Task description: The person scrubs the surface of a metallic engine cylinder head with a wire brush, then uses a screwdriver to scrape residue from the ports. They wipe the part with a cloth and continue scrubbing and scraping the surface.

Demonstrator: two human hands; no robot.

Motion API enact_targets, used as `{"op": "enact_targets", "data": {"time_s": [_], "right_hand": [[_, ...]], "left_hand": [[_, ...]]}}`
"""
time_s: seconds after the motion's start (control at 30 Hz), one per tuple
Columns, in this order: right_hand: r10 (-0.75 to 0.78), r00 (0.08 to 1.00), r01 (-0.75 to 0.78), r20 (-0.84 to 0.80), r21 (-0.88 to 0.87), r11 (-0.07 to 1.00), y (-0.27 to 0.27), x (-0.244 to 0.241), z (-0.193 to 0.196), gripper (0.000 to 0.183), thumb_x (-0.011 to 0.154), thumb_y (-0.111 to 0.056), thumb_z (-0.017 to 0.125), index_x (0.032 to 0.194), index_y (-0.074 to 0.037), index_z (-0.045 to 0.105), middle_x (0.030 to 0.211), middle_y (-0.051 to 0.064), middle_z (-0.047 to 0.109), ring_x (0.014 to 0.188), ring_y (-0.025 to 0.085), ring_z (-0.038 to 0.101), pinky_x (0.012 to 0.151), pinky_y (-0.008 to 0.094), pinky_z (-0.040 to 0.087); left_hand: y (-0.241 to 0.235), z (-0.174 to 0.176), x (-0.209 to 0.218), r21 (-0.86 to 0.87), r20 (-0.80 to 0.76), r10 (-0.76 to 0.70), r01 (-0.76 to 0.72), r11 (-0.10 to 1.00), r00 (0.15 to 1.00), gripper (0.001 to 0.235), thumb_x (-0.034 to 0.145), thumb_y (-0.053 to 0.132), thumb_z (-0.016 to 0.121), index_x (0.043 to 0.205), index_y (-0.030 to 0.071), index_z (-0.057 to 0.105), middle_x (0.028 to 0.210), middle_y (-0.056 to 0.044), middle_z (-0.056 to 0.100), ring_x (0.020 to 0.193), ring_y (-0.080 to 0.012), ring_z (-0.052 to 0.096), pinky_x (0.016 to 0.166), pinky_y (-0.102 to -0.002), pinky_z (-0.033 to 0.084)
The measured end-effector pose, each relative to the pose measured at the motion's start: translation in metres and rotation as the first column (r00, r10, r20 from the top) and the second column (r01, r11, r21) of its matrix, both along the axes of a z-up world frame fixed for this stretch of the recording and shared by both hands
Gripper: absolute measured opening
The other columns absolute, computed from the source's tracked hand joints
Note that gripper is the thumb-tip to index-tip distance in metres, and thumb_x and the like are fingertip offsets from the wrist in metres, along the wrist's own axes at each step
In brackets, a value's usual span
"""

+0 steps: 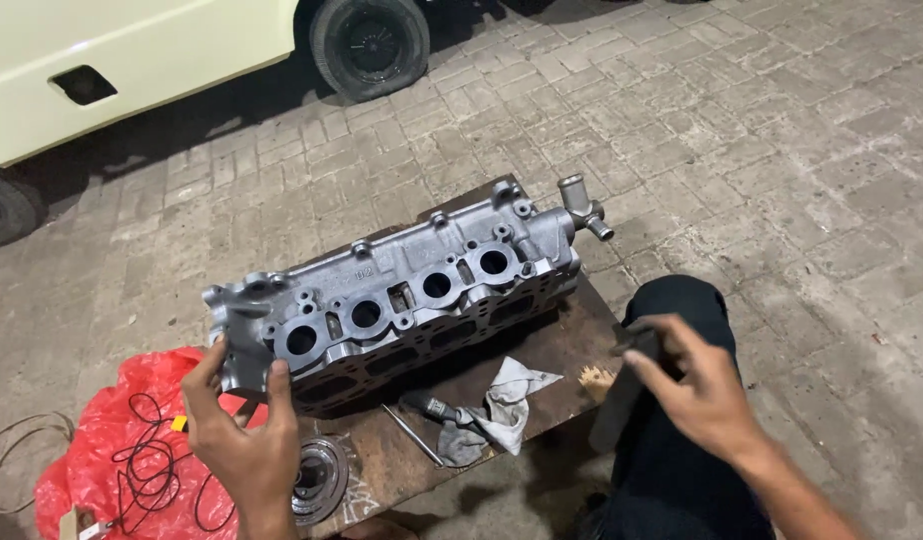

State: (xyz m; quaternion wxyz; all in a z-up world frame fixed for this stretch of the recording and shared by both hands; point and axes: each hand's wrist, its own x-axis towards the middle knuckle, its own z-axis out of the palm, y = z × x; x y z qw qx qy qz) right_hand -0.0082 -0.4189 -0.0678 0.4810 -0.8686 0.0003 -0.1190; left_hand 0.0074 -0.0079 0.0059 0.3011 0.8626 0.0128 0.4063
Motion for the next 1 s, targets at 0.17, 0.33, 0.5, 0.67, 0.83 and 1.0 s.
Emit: {"op": "enact_targets", "data": {"time_s": [0.17, 0.33, 0.5, 0.67, 0.83, 1.0], "right_hand": [[-0.132, 0.953, 0.08, 0.272, 0.196, 0.977, -0.01, 0.003, 0.021, 0.033, 0.092, 0.0, 0.066, 0.123, 0.003, 0.054, 0.103, 0.016, 0.069, 0.081, 0.022, 0.069, 0.069, 0.028, 0.06], [-0.123, 0.978, 0.13, 0.17, -0.033, 0.991, -0.008, 0.003, 0.011, 0.035, 0.084, -0.01, 0.075, 0.117, -0.008, 0.067, 0.088, 0.006, 0.08, 0.042, 0.01, 0.05, 0.037, 0.022, 0.036], [-0.242, 0.867, 0.114, -0.435, -0.3, 0.947, -0.031, 0.003, 0.03, 0.022, 0.08, -0.026, 0.084, 0.1, -0.018, 0.085, 0.057, 0.005, 0.079, 0.042, 0.015, 0.061, 0.044, 0.029, 0.039], [-0.12, 0.864, -0.174, -0.489, -0.513, 0.841, -0.051, 0.003, -0.014, 0.036, 0.073, -0.034, 0.085, 0.107, -0.025, 0.075, 0.082, -0.004, 0.079, 0.064, 0.014, 0.065, 0.06, 0.028, 0.048], [-0.017, 0.883, -0.36, -0.47, -0.699, 0.618, -0.018, 0.01, -0.006, 0.051, 0.083, -0.045, 0.064, 0.127, -0.02, 0.058, 0.107, 0.005, 0.075, 0.09, 0.035, 0.074, 0.081, 0.05, 0.059], [-0.006, 0.899, -0.324, -0.437, -0.675, 0.663, -0.015, 0.028, -0.003, 0.044, 0.084, -0.049, 0.058, 0.113, -0.017, 0.064, 0.078, 0.012, 0.075, 0.073, 0.041, 0.071, 0.07, 0.051, 0.055]], "left_hand": [[0.004, -0.003, 0.0, 0.046, 0.016, 0.01, -0.01, 0.999, 1.0, 0.05, 0.09, 0.002, 0.078, 0.132, -0.007, 0.052, 0.123, -0.025, 0.063, 0.104, -0.0382, 0.063, 0.09, -0.047, 0.05], [0.001, 0.002, -0.003, 0.044, 0.038, -0.014, 0.012, 0.999, 0.999, 0.049, 0.09, -0.001, 0.076, 0.132, -0.01, 0.053, 0.123, -0.027, 0.062, 0.106, -0.0399, 0.063, 0.093, -0.046, 0.049], [0.002, -0.001, -0.001, 0.031, 0.004, 0.035, -0.035, 0.999, 0.999, 0.052, 0.09, 0.002, 0.078, 0.135, -0.008, 0.055, 0.119, -0.026, 0.064, 0.098, -0.0371, 0.063, 0.083, -0.044, 0.051], [-0.001, -0.002, -0.004, 0.012, -0.02, 0.042, -0.042, 0.999, 0.999, 0.051, 0.09, 0.001, 0.077, 0.135, -0.009, 0.055, 0.121, -0.025, 0.062, 0.101, -0.0359, 0.061, 0.084, -0.043, 0.051], [0.004, -0.01, -0.001, -0.055, -0.029, 0.029, -0.03, 0.998, 0.999, 0.056, 0.089, -0.005, 0.078, 0.138, -0.011, 0.053, 0.119, -0.029, 0.063, 0.101, -0.0345, 0.063, 0.065, -0.038, 0.054], [0.01, -0.024, 0.003, 0.018, 0.044, 0.038, -0.039, 0.999, 0.998, 0.057, 0.091, -0.009, 0.08, 0.14, -0.019, 0.053, 0.119, -0.037, 0.064, 0.096, -0.0396, 0.065, 0.077, -0.042, 0.054]]}}
